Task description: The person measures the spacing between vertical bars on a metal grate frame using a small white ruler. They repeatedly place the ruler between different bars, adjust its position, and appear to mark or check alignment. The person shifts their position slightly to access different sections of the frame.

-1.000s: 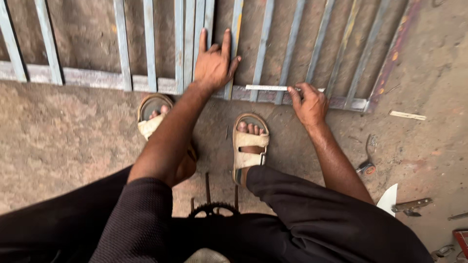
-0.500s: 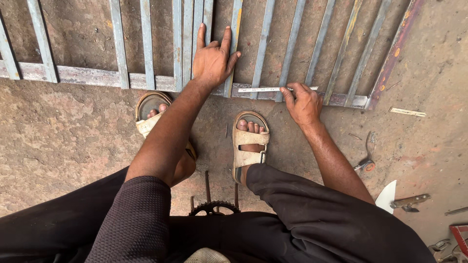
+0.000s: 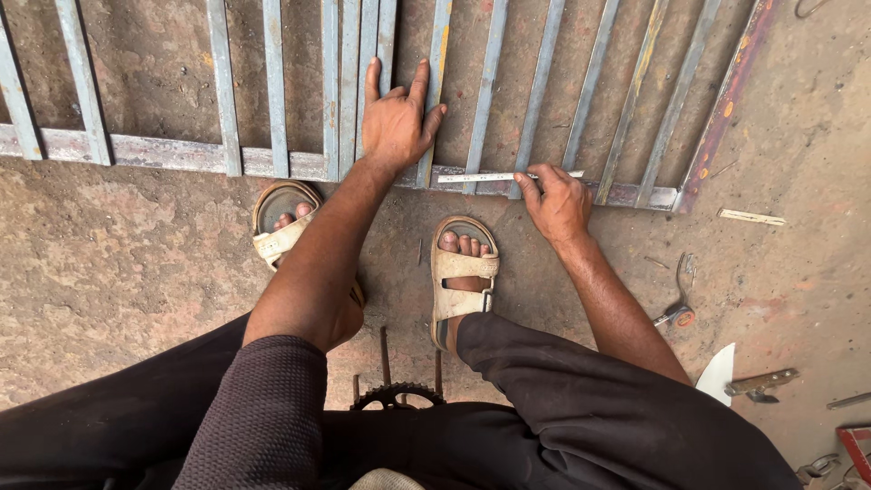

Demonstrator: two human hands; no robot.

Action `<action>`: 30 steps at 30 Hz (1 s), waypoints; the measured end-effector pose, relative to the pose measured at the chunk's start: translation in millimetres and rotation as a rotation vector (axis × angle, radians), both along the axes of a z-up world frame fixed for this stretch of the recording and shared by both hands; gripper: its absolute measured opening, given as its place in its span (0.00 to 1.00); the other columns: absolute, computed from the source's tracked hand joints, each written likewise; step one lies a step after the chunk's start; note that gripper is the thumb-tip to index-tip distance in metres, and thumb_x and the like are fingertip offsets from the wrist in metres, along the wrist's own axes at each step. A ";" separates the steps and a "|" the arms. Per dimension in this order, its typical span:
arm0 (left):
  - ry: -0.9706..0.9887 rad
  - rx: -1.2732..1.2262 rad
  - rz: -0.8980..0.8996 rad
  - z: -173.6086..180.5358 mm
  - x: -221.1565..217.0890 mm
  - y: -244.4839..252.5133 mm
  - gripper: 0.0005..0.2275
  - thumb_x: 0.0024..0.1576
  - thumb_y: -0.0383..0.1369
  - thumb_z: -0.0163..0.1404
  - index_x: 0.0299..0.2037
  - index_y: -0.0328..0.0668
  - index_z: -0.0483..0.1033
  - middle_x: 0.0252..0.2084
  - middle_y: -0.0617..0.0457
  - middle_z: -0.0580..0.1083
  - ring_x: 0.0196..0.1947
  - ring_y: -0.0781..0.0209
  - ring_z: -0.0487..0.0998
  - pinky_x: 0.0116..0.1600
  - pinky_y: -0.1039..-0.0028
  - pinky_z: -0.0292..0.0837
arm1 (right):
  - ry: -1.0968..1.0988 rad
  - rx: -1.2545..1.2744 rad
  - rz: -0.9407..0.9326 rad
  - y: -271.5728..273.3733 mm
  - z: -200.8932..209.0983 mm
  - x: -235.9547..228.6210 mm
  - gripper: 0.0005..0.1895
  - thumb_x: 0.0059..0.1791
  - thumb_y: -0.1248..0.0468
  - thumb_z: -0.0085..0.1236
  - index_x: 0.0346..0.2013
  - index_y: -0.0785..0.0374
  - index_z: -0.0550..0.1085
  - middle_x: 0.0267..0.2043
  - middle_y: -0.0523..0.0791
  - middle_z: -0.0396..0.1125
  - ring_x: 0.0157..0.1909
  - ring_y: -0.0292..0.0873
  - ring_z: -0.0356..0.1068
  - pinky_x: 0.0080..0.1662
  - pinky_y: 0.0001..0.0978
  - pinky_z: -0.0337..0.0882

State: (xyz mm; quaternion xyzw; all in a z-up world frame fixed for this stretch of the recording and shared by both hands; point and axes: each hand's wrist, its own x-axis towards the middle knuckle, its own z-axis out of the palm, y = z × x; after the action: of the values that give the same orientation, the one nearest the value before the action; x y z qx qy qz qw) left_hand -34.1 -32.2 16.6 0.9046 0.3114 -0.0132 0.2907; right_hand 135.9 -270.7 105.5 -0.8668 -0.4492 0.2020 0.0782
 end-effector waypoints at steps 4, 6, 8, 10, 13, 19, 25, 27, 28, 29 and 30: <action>0.020 -0.027 -0.015 -1.8 -2.0 0.3 0.32 0.69 0.49 0.40 0.74 0.27 0.52 0.25 0.46 0.76 0.38 0.47 0.81 0.76 0.47 0.22 | -0.020 0.018 0.006 0.0 -4.6 -3.0 0.15 0.55 0.51 0.62 0.42 0.61 0.79 0.38 0.49 0.77 0.36 0.52 0.78 0.38 0.46 0.74; -0.023 0.007 -0.012 -2.2 -2.6 -0.3 0.33 0.69 0.49 0.41 0.74 0.26 0.52 0.26 0.46 0.76 0.39 0.48 0.81 0.76 0.47 0.22 | -0.020 0.021 0.009 -0.7 -5.8 -5.5 0.15 0.55 0.51 0.62 0.42 0.60 0.79 0.37 0.49 0.77 0.36 0.53 0.78 0.38 0.47 0.74; -0.033 0.015 -0.012 -1.9 -2.3 -0.6 0.33 0.69 0.49 0.41 0.74 0.25 0.53 0.27 0.46 0.76 0.40 0.48 0.81 0.76 0.47 0.22 | -0.018 -0.012 0.001 -0.9 -6.3 -8.8 0.15 0.55 0.51 0.62 0.42 0.60 0.79 0.36 0.49 0.77 0.35 0.52 0.78 0.38 0.48 0.74; -0.008 0.000 -0.016 -1.5 -2.3 -0.7 0.32 0.69 0.48 0.41 0.74 0.25 0.53 0.26 0.46 0.77 0.41 0.48 0.81 0.76 0.47 0.22 | -0.020 -0.028 -0.013 -0.4 -6.9 -13.3 0.15 0.54 0.51 0.61 0.41 0.60 0.79 0.36 0.49 0.77 0.35 0.52 0.78 0.38 0.48 0.74; -0.008 0.015 -0.018 -1.9 -2.0 -0.5 0.32 0.69 0.48 0.41 0.73 0.24 0.53 0.26 0.46 0.77 0.41 0.48 0.81 0.76 0.47 0.22 | -0.031 -0.020 -0.034 0.5 -8.7 -20.5 0.15 0.55 0.50 0.61 0.41 0.59 0.79 0.36 0.49 0.77 0.36 0.54 0.78 0.38 0.49 0.74; -0.007 0.029 -0.019 -5.3 -2.2 -2.1 0.32 0.70 0.48 0.40 0.74 0.24 0.53 0.24 0.47 0.76 0.39 0.48 0.81 0.77 0.47 0.22 | -0.054 -0.028 -0.024 0.0 -10.6 -22.6 0.15 0.55 0.51 0.61 0.41 0.60 0.79 0.36 0.49 0.77 0.36 0.55 0.78 0.38 0.50 0.74; 0.081 0.020 -0.033 -11.2 -0.7 -3.9 0.32 0.70 0.49 0.37 0.74 0.26 0.52 0.23 0.49 0.75 0.38 0.51 0.82 0.76 0.49 0.19 | -0.019 -0.053 -0.015 -4.4 -14.1 -21.5 0.16 0.55 0.51 0.59 0.41 0.62 0.79 0.35 0.49 0.77 0.34 0.51 0.79 0.37 0.48 0.75; 0.069 0.044 -0.036 -12.4 0.3 -3.8 0.32 0.71 0.50 0.36 0.74 0.27 0.51 0.23 0.50 0.75 0.38 0.52 0.82 0.76 0.49 0.19 | -0.023 -0.052 0.003 -6.2 -15.0 -20.8 0.17 0.55 0.51 0.59 0.41 0.63 0.78 0.34 0.50 0.77 0.33 0.51 0.79 0.37 0.48 0.75; 0.063 0.056 -0.038 -12.6 0.7 -3.8 0.32 0.71 0.50 0.36 0.75 0.27 0.51 0.23 0.50 0.76 0.39 0.52 0.82 0.76 0.49 0.18 | -0.019 -0.057 0.000 -6.9 -15.3 -20.5 0.17 0.55 0.51 0.59 0.41 0.63 0.78 0.34 0.50 0.77 0.33 0.51 0.79 0.37 0.48 0.75; 0.063 0.055 -0.036 -12.7 0.7 -3.9 0.32 0.71 0.50 0.36 0.75 0.27 0.51 0.23 0.50 0.75 0.39 0.52 0.82 0.76 0.49 0.18 | -0.016 -0.061 -0.003 -7.5 -15.5 -20.3 0.17 0.55 0.51 0.59 0.41 0.63 0.78 0.34 0.50 0.77 0.33 0.51 0.79 0.37 0.48 0.75; 0.062 0.055 -0.035 -12.7 0.8 -3.7 0.32 0.71 0.50 0.36 0.75 0.27 0.51 0.23 0.50 0.75 0.39 0.52 0.82 0.76 0.50 0.18 | -0.012 -0.065 -0.006 -7.8 -15.8 -20.2 0.17 0.55 0.51 0.59 0.41 0.63 0.78 0.34 0.50 0.77 0.33 0.51 0.79 0.37 0.48 0.75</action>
State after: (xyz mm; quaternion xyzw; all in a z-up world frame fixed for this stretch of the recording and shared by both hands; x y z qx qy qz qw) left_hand -33.3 -35.9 3.9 0.9167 0.3047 -0.0379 0.2558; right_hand 115.7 -278.5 89.7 -0.8714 -0.4403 0.2110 0.0479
